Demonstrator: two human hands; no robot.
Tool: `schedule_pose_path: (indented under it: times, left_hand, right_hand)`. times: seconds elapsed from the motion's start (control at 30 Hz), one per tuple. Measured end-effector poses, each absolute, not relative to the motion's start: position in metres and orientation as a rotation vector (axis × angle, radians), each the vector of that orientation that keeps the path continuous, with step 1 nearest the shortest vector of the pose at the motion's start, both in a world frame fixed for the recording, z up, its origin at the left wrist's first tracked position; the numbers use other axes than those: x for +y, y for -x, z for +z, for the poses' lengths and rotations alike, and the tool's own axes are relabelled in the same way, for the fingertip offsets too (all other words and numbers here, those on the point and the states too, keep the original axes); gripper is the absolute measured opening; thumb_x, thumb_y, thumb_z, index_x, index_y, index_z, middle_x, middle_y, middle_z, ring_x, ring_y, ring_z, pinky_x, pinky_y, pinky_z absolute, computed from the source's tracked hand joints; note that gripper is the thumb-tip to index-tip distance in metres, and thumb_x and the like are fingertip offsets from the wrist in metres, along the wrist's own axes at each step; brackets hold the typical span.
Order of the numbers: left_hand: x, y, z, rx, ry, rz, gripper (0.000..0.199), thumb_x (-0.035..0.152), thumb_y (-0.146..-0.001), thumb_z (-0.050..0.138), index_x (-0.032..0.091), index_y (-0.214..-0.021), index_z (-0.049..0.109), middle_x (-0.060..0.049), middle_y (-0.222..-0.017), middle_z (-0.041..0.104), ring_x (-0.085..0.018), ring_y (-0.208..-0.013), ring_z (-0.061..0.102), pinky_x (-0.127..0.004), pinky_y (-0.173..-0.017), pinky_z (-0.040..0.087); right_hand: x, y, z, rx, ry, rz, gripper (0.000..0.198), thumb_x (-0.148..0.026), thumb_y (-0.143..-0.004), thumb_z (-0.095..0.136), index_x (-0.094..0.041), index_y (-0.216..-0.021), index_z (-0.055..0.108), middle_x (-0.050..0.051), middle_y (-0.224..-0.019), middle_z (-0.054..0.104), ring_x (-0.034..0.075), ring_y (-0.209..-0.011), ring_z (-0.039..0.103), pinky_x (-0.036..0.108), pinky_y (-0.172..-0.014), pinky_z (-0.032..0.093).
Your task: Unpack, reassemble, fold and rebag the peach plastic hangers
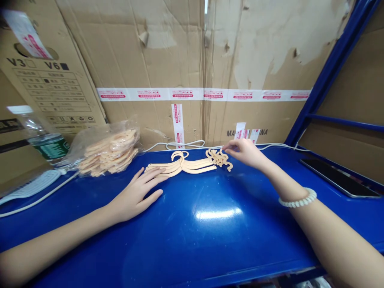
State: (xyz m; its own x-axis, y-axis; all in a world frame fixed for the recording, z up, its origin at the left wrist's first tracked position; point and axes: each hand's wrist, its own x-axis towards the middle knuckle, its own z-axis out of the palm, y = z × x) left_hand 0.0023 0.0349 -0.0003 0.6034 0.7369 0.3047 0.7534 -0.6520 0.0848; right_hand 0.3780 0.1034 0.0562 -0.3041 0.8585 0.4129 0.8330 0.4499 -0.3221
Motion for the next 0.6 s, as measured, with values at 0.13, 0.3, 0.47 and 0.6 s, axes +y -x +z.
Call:
schedule_pose_path:
  times: [0.13, 0.3, 0.47, 0.6]
  left_hand:
    - [0.036, -0.002, -0.002, -1.28, 2.745, -0.507, 0.038, 0.031, -0.097, 0.044, 0.023, -0.132, 0.053, -0.01, -0.145, 0.05, -0.029, -0.138, 0.039, -0.064, -0.114, 0.02]
    - [0.039, 0.0, -0.005, -1.309, 2.661, -0.6, 0.038, 0.033, -0.094, 0.048, 0.018, -0.128, 0.055, -0.012, -0.138, 0.056, -0.031, -0.131, 0.047, -0.059, -0.111, 0.03]
    - [0.043, 0.004, -0.007, -1.358, 2.602, -0.66, 0.034, 0.027, -0.095, 0.046, 0.016, -0.125, 0.056, -0.012, -0.128, 0.062, -0.03, -0.122, 0.052, -0.051, -0.1, 0.042]
    - [0.049, 0.009, -0.007, -1.369, 2.59, -0.681, 0.032, 0.02, -0.095, 0.043, 0.021, -0.122, 0.059, -0.009, -0.125, 0.063, -0.029, -0.116, 0.055, -0.05, -0.096, 0.044]
  right_hand:
    - [0.108, -0.383, 0.053, -2.231, 1.496, 0.084, 0.019, -0.026, -0.08, 0.058, -0.019, -0.089, 0.074, 0.006, -0.084, 0.077, 0.022, -0.079, 0.07, 0.033, -0.075, 0.052]
    - [0.111, -0.377, 0.042, -2.221, 1.596, 0.162, 0.019, -0.029, -0.074, 0.067, -0.017, -0.088, 0.074, 0.005, -0.077, 0.075, 0.02, -0.067, 0.068, 0.029, -0.064, 0.05]
    - [0.118, -0.375, 0.03, -2.064, 1.811, 0.179, 0.036, -0.048, -0.082, 0.058, -0.016, -0.074, 0.07, 0.005, -0.057, 0.068, 0.019, -0.053, 0.062, 0.028, -0.052, 0.043]
    - [0.121, -0.373, 0.023, -2.009, 1.914, 0.182, 0.045, -0.057, -0.08, 0.057, -0.019, -0.057, 0.061, 0.005, -0.054, 0.065, 0.019, -0.053, 0.061, 0.027, -0.051, 0.04]
